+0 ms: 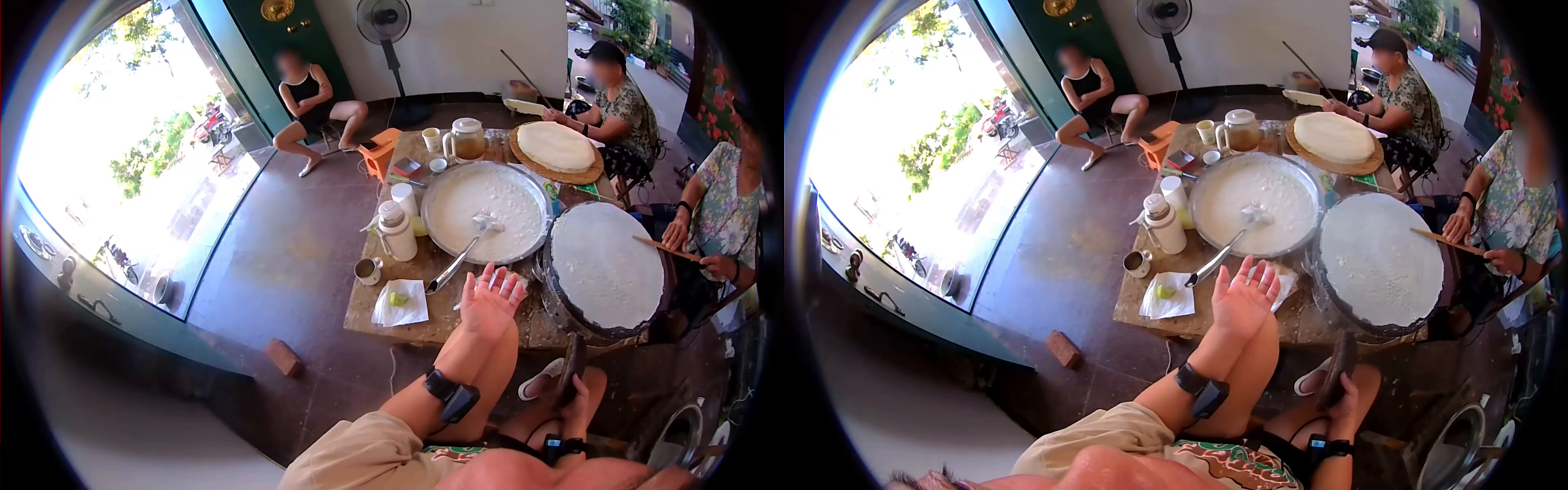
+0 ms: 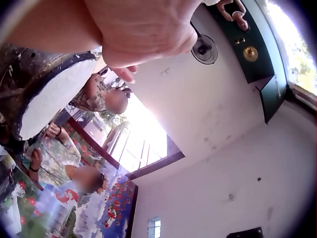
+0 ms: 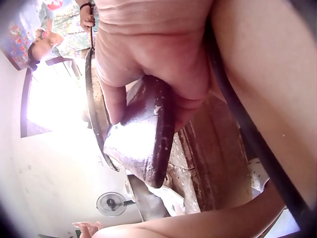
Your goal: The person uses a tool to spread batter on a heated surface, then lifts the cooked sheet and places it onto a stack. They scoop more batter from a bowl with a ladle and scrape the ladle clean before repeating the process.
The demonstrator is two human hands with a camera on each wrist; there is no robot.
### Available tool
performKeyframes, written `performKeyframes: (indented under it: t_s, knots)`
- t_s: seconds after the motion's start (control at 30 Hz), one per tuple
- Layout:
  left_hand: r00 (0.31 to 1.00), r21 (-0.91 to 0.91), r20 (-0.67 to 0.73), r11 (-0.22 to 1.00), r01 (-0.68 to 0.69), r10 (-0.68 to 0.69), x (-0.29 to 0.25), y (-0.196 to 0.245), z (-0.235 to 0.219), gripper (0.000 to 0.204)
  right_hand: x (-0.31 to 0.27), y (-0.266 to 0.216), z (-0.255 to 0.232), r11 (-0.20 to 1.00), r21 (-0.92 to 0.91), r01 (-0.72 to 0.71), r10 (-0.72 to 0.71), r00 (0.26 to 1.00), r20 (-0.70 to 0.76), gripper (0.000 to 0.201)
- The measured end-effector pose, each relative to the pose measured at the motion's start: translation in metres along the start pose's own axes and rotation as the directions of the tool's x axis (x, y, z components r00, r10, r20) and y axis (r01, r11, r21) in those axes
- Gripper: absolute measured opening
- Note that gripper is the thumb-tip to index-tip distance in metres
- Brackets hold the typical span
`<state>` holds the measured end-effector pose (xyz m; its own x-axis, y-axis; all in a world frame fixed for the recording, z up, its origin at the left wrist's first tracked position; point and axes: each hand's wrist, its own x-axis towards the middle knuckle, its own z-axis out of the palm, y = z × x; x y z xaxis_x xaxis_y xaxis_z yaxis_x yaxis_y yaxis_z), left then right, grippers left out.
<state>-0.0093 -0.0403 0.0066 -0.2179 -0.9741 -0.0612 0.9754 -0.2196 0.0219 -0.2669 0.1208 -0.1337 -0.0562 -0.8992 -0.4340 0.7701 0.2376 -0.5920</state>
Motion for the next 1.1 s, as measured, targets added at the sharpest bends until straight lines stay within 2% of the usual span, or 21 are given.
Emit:
performKeyframes:
  t_s: [0.13,0.33,0.6,0.7,0.8,0.9,1.0,1.1]
  knots:
    - [1.000,-0.029,-0.008,0.999,0.022,-0.022,0.000,-0.001,0.002,0.055,0.007,0.002,-0.012,1.000,0.025,0.012,-0.012,1.000,-0.001,0.033]
    - [0.960,-0.054,0.235,0.985,0.167,-0.150,-0.001,0.001,0.000,0.054,0.007,0.005,-0.008,0.998,0.064,-0.013,0.014,1.000,-0.002,0.035]
    - [0.963,-0.050,0.227,0.986,0.161,-0.146,-0.002,0.000,-0.002,0.052,0.005,0.005,-0.005,0.996,0.094,-0.003,0.006,0.999,-0.031,0.031]
    - [0.965,-0.052,0.221,0.986,0.157,-0.142,-0.002,0.000,-0.003,0.052,0.004,0.002,-0.007,0.998,0.069,-0.009,0.004,0.997,0.071,0.031]
    - [0.969,-0.061,0.214,0.988,0.140,-0.124,0.001,0.000,-0.006,0.052,0.002,0.004,0.001,0.997,0.064,0.046,-0.039,0.994,-0.106,0.033]
    - [0.970,-0.062,0.209,0.989,0.137,-0.121,0.002,-0.002,-0.005,0.052,0.005,0.005,-0.010,0.998,0.066,0.020,-0.017,0.999,-0.039,0.034]
    - [0.965,-0.063,0.226,0.986,0.153,-0.135,-0.001,-0.001,-0.002,0.051,-0.001,0.001,0.000,0.994,0.096,-0.050,0.052,0.998,-0.019,0.034]
    - [0.963,-0.057,0.233,0.987,0.149,-0.132,-0.001,0.000,0.000,0.050,0.005,0.004,-0.009,0.996,0.086,-0.023,0.021,0.999,0.029,0.034]
